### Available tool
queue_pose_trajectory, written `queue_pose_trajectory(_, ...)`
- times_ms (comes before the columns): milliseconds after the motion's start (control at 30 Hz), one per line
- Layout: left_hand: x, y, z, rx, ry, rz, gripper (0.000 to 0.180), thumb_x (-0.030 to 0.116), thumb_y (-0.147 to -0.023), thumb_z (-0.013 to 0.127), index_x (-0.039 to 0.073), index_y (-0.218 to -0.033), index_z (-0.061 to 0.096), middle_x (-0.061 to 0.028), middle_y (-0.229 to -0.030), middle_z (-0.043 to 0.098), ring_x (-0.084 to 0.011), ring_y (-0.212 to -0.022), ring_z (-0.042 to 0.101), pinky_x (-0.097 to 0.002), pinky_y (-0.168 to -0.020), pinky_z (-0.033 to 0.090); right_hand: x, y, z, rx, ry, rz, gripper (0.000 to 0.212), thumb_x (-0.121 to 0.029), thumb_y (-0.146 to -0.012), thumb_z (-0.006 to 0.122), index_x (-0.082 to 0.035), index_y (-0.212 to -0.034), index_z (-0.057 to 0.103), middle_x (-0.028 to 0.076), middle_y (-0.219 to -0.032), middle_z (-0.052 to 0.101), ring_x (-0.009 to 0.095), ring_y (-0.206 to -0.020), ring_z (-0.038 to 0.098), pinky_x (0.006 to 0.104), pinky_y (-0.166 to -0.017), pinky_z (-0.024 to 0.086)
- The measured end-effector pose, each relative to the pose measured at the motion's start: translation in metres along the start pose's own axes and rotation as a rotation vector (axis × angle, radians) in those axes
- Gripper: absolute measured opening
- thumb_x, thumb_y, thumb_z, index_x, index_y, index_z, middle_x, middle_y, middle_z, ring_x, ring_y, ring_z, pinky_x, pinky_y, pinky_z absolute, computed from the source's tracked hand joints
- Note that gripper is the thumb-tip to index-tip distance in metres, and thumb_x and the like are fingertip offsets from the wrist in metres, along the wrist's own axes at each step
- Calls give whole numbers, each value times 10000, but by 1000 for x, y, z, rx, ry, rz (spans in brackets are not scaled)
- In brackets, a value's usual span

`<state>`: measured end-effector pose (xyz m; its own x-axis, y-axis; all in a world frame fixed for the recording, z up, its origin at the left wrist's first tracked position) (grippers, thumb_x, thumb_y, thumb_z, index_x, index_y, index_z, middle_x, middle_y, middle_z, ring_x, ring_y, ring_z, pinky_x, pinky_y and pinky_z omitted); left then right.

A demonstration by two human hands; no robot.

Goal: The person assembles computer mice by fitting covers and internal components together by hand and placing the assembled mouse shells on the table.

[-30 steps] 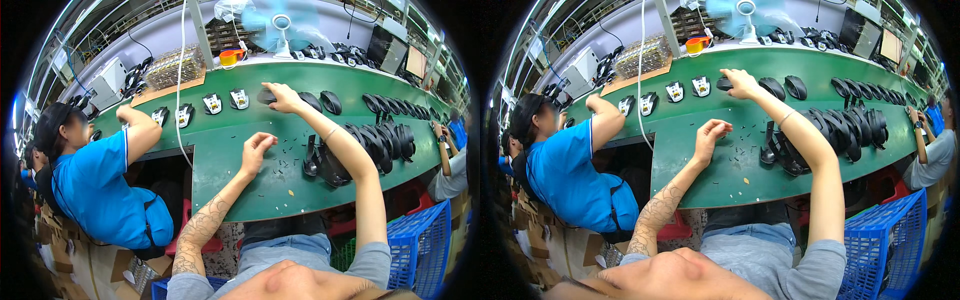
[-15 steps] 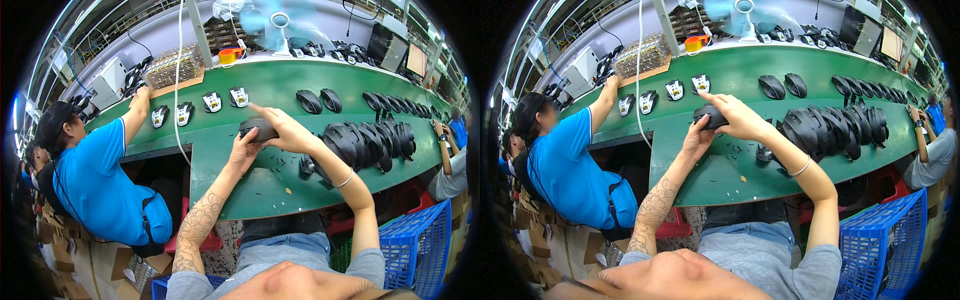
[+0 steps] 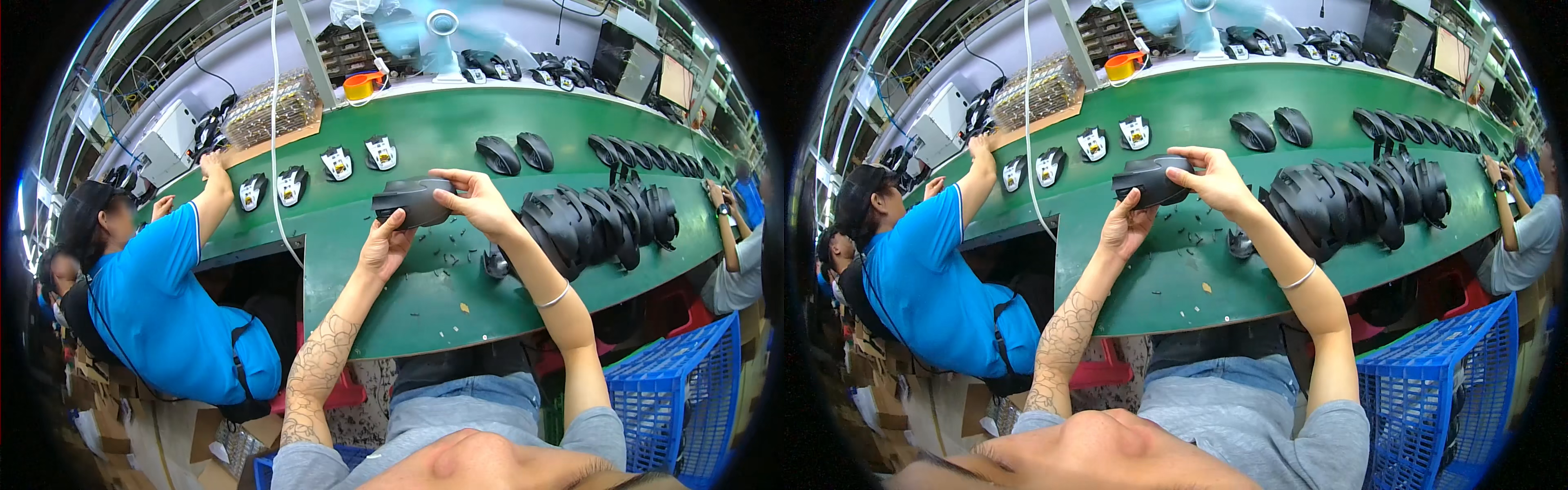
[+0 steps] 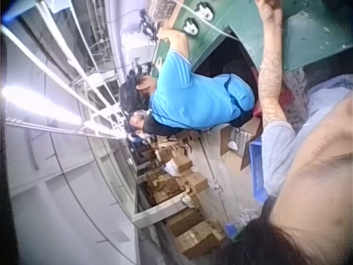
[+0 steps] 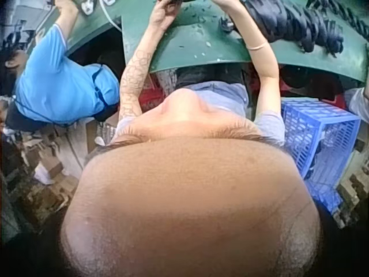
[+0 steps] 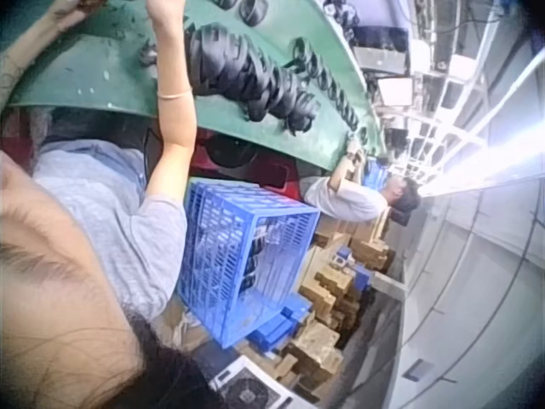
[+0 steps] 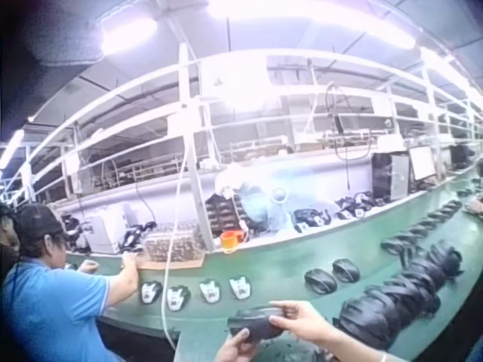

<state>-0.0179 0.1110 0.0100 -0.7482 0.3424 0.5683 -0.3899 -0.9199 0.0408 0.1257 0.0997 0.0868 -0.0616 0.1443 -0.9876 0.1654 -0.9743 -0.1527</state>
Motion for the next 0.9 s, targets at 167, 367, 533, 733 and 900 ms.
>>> queue_pose_trajectory(167, 2, 1, 2, -55, -29, 17, 382, 77, -800, 667, 69, -1140, 493, -50, -1139, 563, -182, -1054, 546, -315, -956, 441, 3, 2, 1, 6, -72, -12, 405, -66, -824, 634, 32, -1201, 524, 99, -1061, 610, 117, -879, 579, 251, -757, 492)
queue_pose_trajectory(367, -1, -3, -3, -68, -51, 1, 382, 91, -800, 670, 69, -1139, 494, -52, -1123, 571, -178, -1045, 549, -308, -948, 444, 12, -1, -1, 19, -101, 9, 417, -87, -821, 648, 24, -1204, 526, 95, -1056, 612, 114, -840, 588, 251, -733, 495)
queue_pose_trajectory(533, -4, -3, -4, -40, -12, -45, 324, 49, -791, 673, 72, -1086, 540, -35, -1092, 580, -157, -1041, 539, -279, -961, 424, 22, -1, -5, 31, -97, 72, 431, -152, -811, 675, -7, -1196, 544, 68, -1013, 631, 102, -802, 595, 230, -677, 488)
queue_pose_trajectory(733, 1, -1, 0, 12, 40, -65, 299, 250, -846, 614, 62, -1071, 553, -55, -1038, 606, -177, -977, 578, -304, -899, 471, 20, 1, -2, 87, -143, 75, 399, -119, -792, 688, 6, -1154, 575, 101, -997, 642, 119, -807, 588, 262, -669, 490)
queue_pose_trajectory(900, 0, -2, -6, 83, 114, -92, 432, 425, -878, 513, 52, -1092, 552, -82, -1054, 611, -205, -960, 588, -346, -864, 484, 23, 0, 0, 82, -146, 108, 415, -181, -813, 675, -14, -1175, 560, 58, -994, 637, 91, -807, 596, 220, -636, 479)
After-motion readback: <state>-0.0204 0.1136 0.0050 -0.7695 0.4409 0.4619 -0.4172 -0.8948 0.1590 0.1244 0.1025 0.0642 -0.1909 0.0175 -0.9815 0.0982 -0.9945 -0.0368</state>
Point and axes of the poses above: each hand's wrist, its own y-axis away from the middle knuckle, its own z-axis out of the palm, x = y × z, the point moved 8 cm from there along -y, towards the middle knuckle
